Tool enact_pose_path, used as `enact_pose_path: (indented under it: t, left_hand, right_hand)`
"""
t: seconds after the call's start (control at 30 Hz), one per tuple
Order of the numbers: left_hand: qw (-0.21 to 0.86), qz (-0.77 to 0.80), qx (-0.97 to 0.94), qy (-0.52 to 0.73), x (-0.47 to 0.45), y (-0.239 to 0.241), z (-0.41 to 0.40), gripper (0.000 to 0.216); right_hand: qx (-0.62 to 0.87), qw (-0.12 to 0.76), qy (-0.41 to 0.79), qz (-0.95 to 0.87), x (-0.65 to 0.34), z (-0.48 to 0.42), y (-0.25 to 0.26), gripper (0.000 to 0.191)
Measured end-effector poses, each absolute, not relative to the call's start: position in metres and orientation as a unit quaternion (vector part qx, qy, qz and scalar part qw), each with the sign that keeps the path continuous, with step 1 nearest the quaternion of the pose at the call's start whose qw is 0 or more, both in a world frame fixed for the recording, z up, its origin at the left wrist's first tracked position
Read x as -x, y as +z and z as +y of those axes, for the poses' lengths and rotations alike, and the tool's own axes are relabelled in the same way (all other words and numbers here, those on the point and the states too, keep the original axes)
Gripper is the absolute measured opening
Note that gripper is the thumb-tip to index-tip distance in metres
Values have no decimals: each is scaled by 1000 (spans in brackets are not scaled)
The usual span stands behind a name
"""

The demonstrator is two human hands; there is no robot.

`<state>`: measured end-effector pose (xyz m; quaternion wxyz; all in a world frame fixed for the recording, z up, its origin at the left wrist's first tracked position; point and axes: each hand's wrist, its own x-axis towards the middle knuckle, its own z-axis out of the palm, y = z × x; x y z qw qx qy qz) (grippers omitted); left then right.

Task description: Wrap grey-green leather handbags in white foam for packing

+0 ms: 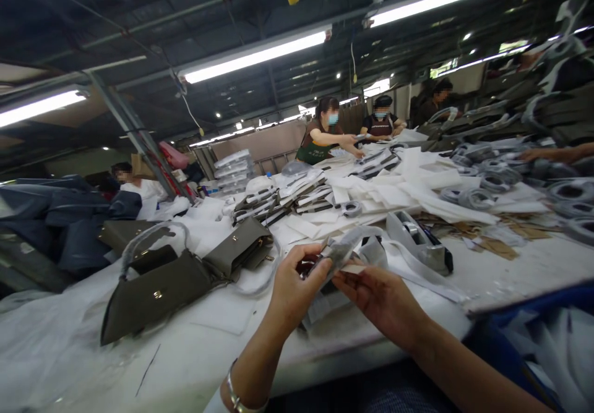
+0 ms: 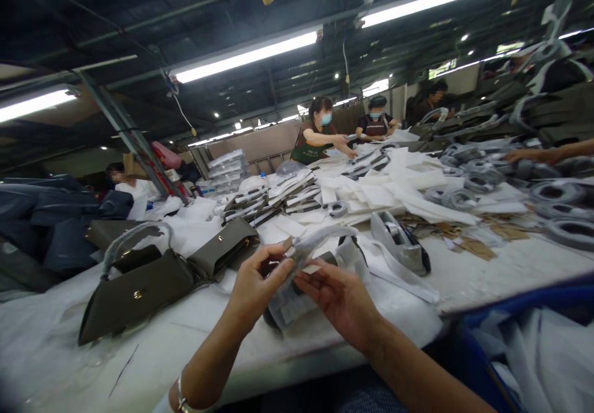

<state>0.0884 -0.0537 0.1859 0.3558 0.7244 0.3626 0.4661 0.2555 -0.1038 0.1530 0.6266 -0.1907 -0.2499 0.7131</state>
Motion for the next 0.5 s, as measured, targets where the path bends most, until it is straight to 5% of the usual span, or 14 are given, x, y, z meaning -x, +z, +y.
enact_pose_path:
  t: [0.5]
  left_hand:
    - [306,345,-764,451,-93,188,-67,22]
  right_hand:
    - [246,653,646,-309,-239,-104,143,18]
